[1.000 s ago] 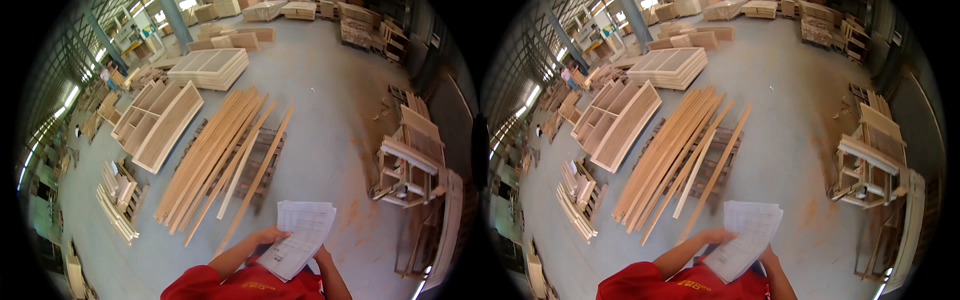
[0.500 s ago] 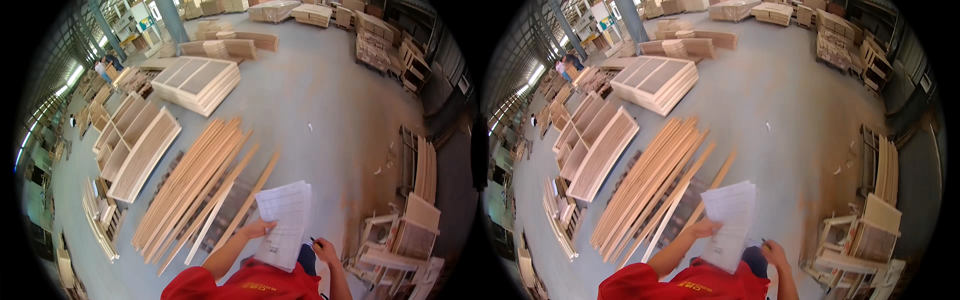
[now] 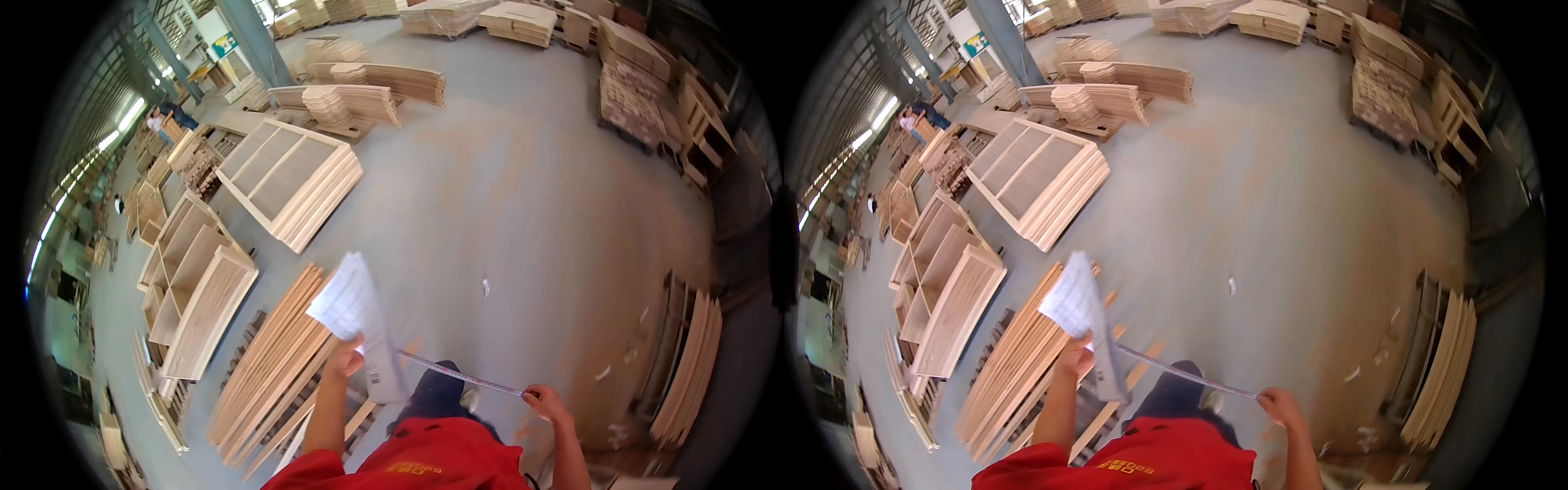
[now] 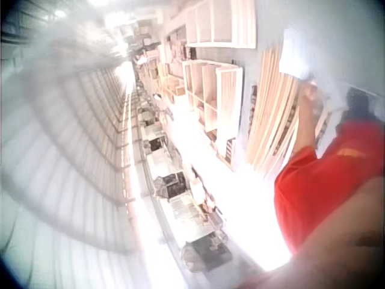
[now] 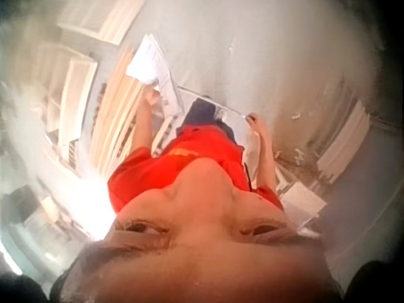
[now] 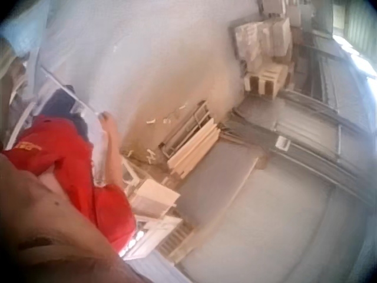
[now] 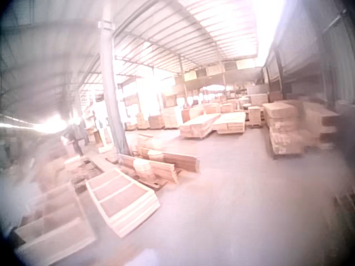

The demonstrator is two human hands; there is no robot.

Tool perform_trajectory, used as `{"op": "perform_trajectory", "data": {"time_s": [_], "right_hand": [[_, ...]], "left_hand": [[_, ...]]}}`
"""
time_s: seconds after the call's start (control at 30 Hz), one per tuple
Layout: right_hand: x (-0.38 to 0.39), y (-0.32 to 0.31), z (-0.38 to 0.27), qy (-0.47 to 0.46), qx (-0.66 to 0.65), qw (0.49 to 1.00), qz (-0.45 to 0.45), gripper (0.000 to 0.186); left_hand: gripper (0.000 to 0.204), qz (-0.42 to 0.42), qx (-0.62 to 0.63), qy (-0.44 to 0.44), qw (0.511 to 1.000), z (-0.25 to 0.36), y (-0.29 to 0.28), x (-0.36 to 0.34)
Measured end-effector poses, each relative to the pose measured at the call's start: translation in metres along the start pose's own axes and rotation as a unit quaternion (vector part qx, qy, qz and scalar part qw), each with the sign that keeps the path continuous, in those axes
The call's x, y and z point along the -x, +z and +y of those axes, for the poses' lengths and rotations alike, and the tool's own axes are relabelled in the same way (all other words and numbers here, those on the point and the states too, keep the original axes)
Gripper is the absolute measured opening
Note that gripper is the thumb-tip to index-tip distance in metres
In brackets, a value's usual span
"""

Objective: The person walks through a workshop holding a document and tape measure, measures wooden panels, and then carries two panels to a cabinet frame. They place the panels into the cabinet openings to check fit.

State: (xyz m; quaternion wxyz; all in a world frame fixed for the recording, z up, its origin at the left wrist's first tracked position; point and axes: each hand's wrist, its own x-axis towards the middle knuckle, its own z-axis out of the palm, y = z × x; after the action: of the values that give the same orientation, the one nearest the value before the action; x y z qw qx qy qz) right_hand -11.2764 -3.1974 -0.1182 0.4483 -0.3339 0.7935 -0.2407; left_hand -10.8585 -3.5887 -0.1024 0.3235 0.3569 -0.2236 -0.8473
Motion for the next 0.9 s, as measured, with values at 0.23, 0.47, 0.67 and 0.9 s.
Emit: {"op": "perform_trajectory", "data": {"time_s": [0.23, 0.47, 0.67, 0.9], "right_hand": [[-0.284, -0.208, -0.049, -0.045, 0.071, 0.996, 0.005, 0.023], [-0.470, -0.376, -0.133, 0.092, 0.008, 0.996, 0.023, 0.023], [-0.702, -0.482, -0.099, 0.139, -0.166, 0.969, 0.120, 0.016], [-1.001, -0.633, -0.218, 0.113, -0.068, 0.989, 0.065, 0.016]], "left_hand": [[0.050, -0.227, 0.118, 0.057, 0.965, 0.060, 0.041, -0.278], [0.051, 0.112, -0.183, 0.077, 0.974, 0.135, 0.262, -0.551], [0.044, 0.202, -0.384, 0.058, 0.899, 0.190, 0.348, -0.829], [0.036, 0.353, -0.447, 0.106, 0.815, 0.212, 0.388, -1.027]]}}
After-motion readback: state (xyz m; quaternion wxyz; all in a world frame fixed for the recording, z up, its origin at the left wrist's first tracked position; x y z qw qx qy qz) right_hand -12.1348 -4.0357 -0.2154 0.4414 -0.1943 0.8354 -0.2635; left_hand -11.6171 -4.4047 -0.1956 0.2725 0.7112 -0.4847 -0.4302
